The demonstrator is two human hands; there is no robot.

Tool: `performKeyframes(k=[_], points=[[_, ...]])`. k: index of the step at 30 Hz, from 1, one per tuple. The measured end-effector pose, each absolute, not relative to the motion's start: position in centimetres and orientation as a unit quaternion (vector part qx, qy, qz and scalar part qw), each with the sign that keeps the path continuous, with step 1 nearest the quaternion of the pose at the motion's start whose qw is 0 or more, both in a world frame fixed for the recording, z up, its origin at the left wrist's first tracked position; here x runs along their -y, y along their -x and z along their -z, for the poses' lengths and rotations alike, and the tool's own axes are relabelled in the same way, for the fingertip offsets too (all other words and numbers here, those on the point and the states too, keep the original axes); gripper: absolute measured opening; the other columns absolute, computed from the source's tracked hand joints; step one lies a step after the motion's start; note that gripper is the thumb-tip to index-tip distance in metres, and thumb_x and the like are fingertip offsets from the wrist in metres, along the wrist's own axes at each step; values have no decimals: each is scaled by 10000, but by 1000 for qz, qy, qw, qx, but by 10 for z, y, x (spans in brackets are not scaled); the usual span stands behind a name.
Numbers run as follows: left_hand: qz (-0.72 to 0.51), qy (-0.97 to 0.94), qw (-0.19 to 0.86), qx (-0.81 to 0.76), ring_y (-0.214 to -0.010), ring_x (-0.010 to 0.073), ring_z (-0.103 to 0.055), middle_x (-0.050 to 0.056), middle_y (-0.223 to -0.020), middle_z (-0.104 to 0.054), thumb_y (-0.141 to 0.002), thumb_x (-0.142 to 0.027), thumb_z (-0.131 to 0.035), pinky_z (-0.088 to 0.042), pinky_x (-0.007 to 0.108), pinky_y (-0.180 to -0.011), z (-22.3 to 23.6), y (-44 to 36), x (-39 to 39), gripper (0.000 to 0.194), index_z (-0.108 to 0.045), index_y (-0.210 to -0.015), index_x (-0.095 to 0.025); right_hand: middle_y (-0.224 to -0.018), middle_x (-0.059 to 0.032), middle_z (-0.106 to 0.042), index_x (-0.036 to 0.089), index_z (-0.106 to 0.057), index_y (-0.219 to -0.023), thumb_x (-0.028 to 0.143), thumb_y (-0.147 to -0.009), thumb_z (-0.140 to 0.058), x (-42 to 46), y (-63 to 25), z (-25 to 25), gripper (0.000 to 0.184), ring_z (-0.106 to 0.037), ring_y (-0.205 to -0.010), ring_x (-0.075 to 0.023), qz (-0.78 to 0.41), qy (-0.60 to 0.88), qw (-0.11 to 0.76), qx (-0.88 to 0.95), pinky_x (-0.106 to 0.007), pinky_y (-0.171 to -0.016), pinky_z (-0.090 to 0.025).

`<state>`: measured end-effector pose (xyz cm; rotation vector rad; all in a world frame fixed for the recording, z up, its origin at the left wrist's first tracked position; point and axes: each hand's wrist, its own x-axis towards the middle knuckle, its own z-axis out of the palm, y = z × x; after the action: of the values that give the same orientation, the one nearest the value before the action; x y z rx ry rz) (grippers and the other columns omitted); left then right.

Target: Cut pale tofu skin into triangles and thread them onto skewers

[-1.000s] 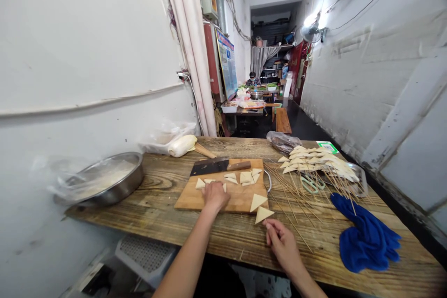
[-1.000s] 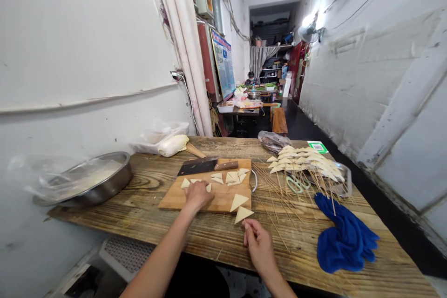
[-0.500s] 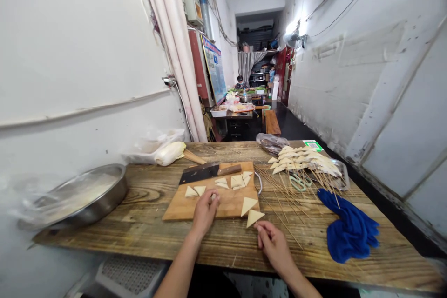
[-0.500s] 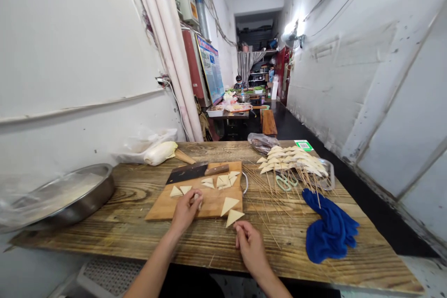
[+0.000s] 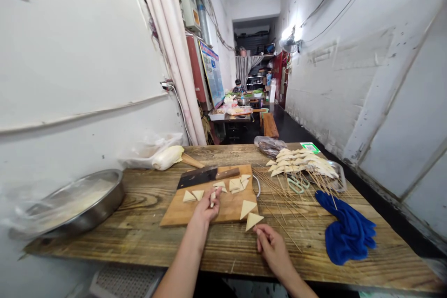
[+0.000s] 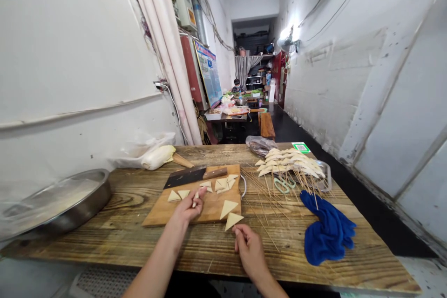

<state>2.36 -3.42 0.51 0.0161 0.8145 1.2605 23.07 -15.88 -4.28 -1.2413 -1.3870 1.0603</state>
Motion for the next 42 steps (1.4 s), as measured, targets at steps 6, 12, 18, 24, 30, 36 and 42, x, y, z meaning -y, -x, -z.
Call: performKeyframes(k=[6,12,18,24,30,36,42], points=[[-572,-40,724,-384,-531,90,-572,72,-830,-625,-915,-305,-359,-427,158,-391,-9,-16,35,246,-543,-969,-150,-498,44,-435,134,-559,-860,505,-841,-403,160,-231,42,403,-392,-474,-103,-432,501,480,576,-221,-499,-295],[-551,-59,753,-355,-782,178,-630,93,-884,-612,-900,-204,-387,-540,270,-596,-23,-11,36,263,-540,-1110,-169,-501,44,-439,137,-568,-865,499,-850,-397,160,-231,46,401,-397,-474,-102,-425,500,480,582,-221,-495,-292],[-557,-36,765,-321,-867,232,-634,115,-931,-609,-903,-218,-376,-571,333,-633,-13,-16,39,239,-554,-1042,-140,-492,42,-446,140,-578,-860,524,-841,-398,160,-232,46,425,-408,-473,-106,-420,501,482,583,-219,-494,-301],[-557,-2,767,-319,-718,149,-645,106,-875,-621,-881,-75,-374,-561,210,-527,-2,-16,40,238,-535,-1053,-110,-493,42,-447,139,-586,-865,507,-847,-404,161,-232,44,411,-407,-471,-102,-419,496,482,589,-218,-493,-310],[-608,-43,707,-358,-745,130,-650,106,-841,-637,-805,69,-407,-565,184,-637,3,-24,45,307,-537,-1048,-66,-500,29,-480,126,-600,-889,486,-840,-427,161,-232,42,402,-441,-485,-113,-413,496,468,604,-228,-508,-339],[-574,-245,574,-529,-755,153,-642,114,-842,-655,-778,-28,-505,-530,264,-689,-2,-17,55,264,-565,-1032,-70,-505,26,-493,127,-603,-926,462,-853,-426,161,-234,41,385,-468,-501,-122,-405,497,447,623,-238,-534,-366],[-317,-646,68,-691,-1079,267,-498,100,-1069,-629,-732,-218,-602,-320,413,-966,-28,10,50,278,-642,-1004,-181,-515,20,-507,133,-609,-953,459,-860,-427,160,-235,45,384,-480,-508,-127,-403,493,441,632,-246,-542,-377]])
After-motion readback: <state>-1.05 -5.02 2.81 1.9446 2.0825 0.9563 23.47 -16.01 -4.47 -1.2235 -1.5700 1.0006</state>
